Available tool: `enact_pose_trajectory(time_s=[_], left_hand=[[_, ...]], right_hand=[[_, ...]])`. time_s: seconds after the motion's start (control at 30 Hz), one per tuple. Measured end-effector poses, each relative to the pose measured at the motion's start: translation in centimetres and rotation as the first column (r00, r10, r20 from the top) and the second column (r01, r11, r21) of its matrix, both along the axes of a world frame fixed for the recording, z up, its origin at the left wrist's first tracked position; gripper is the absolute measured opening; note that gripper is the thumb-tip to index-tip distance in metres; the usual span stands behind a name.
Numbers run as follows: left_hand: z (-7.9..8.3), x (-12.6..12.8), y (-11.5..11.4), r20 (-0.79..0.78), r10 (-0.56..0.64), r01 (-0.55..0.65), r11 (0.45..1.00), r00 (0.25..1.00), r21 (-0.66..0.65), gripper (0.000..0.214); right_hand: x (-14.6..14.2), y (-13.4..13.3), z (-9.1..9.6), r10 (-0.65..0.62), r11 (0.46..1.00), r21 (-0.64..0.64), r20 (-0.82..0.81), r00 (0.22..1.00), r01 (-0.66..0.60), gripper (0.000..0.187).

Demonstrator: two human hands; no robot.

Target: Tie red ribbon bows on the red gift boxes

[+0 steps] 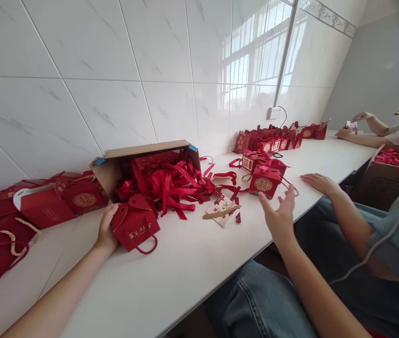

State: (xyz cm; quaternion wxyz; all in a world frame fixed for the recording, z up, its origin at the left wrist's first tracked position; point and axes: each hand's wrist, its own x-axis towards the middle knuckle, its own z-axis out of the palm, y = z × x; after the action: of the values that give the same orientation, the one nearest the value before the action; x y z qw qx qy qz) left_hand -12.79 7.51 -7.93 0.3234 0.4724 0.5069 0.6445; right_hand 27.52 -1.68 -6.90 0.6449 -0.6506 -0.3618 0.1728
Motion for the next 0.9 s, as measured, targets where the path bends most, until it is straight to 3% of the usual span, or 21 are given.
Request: enact_pose_trajectory(time_s=[0.13,0.23,0.3,0.37,0.43,0.5,0.57,0.63,0.7,0.77,0.9], left_hand=[[0.1,1.0,-0.6,0.118,-0.098,0.102,0.994,0.988,-0.03,0.032],[0.6,2.6,-1.7,0.159,-0.223,0.243,0.963,0.962,-0.118,0.035],[1.0,4.2,-3.0,0.183,-0.331,0.365,0.907,0.926,-0.21,0.038],[1.3,6.1,-4.5,0.206,-0.429,0.475,0.827,0.879,-0.3,0.042],[1.3,8.0,-6.1,0.221,-0.509,0.554,0.746,0.832,-0.369,0.05],[1.1,9.6,-7.4,0.21,-0.584,0.612,0.669,0.784,-0.422,0.059],[0.7,10.5,-8.2,0.128,-0.656,0.634,0.633,0.744,-0.444,0.069],[0.3,10.5,-8.1,-0.112,-0.668,0.573,0.702,0.735,-0.423,0.072],[0.1,9.9,-7.2,-0.395,-0.562,0.453,0.825,0.727,-0.339,0.061],[-0.1,8.8,-5.9,-0.559,-0.426,0.344,0.905,0.712,-0.251,0.047],[-0.9,7.3,-3.8,-0.605,-0.389,0.287,0.921,0.695,-0.262,0.043]], right_hand=[[-1.4,0.2,-1.8,0.28,0.96,-0.073,0.192,0.941,-0.27,0.068],[-2.0,-0.4,-2.4,0.545,0.838,-0.202,0.313,0.777,-0.506,0.047],[-2.2,-1.0,-2.5,0.674,0.738,-0.285,0.33,0.661,-0.611,0.04],[-2.2,-1.6,-2.4,0.781,0.624,-0.415,0.343,0.522,-0.662,0.043],[-2.1,-2.0,-2.2,0.839,0.544,-0.529,0.343,0.422,-0.651,0.048],[-2.0,-2.1,-2.1,0.85,0.527,-0.579,0.347,0.397,-0.622,0.051],[-2.0,-2.2,-2.0,0.851,0.524,-0.605,0.346,0.396,-0.6,0.053],[-2.0,-2.1,-1.9,0.858,0.511,-0.634,0.337,0.387,-0.581,0.057],[-2.0,-2.1,-2.0,0.865,0.499,-0.652,0.333,0.376,-0.57,0.059],[-1.9,-2.2,-2.0,0.866,0.497,-0.658,0.336,0.369,-0.566,0.059],[-2.0,-2.4,-1.8,0.868,0.494,-0.66,0.335,0.366,-0.566,0.059]])
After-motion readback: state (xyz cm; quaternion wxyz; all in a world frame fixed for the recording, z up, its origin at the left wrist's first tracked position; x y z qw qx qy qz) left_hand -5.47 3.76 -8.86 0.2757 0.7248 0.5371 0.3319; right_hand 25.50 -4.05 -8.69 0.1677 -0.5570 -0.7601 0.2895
